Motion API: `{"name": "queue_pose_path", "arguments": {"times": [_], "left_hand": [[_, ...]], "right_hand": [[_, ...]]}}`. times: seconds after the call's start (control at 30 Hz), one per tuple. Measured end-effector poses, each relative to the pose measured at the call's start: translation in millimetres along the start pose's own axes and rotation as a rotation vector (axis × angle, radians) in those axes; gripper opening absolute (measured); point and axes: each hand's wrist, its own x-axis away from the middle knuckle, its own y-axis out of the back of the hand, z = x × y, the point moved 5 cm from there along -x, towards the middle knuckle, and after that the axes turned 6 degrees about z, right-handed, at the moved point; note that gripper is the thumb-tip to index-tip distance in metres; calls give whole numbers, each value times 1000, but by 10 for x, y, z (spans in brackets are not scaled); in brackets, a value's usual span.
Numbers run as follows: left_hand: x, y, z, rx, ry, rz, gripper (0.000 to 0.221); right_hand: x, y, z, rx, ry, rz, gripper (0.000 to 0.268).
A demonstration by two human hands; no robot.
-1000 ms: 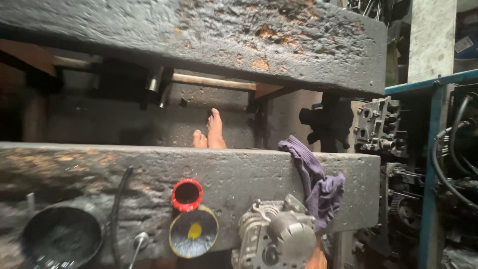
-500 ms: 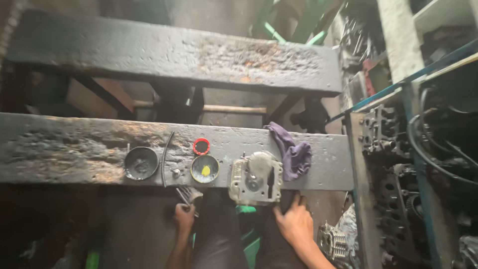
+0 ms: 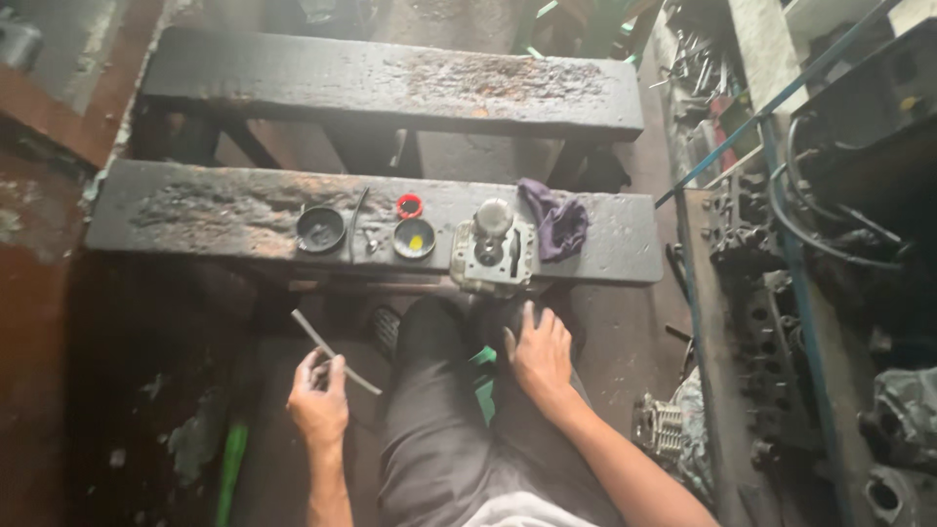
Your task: The person applies a substance from small containers to an engine cylinder head by hand and using a small brush. They handle the engine part and use a cloth to wipe its surfaces.
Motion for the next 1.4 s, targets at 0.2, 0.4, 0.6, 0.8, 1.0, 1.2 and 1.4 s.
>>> {"name": "queue_pose_path", "arguments": {"times": [0.2,0.4,0.6,0.8,1.0,1.2,1.4], "left_hand": [[588,-115,-776,207,59,270,37],[1004,-351,-1141,127,4,424,45],[960,-480,-1309,-85,-150,400,46],[874,-652,-1429,-146,-331,217,34],[552,-1165,-1751,-419,-607,156,63],[132,-1823,-2019,-667,-661,282,71],[53,-2090,-2007,-904,-658,372,53]], "right_hand": [[145,338,729,-26,216,38,30],[149,225,1146,-1621,-85,794,42],[-134,-401,1049,-1928,-109,878,37],[-500,-1543,144,-2013,-337,648,25],[-783,-2155,-349,-2253,-316,687,23],[-911,-2278,-233,-2214,-384,573,16],[-949,-2249,-138,-2239,-239,510,32]]}}
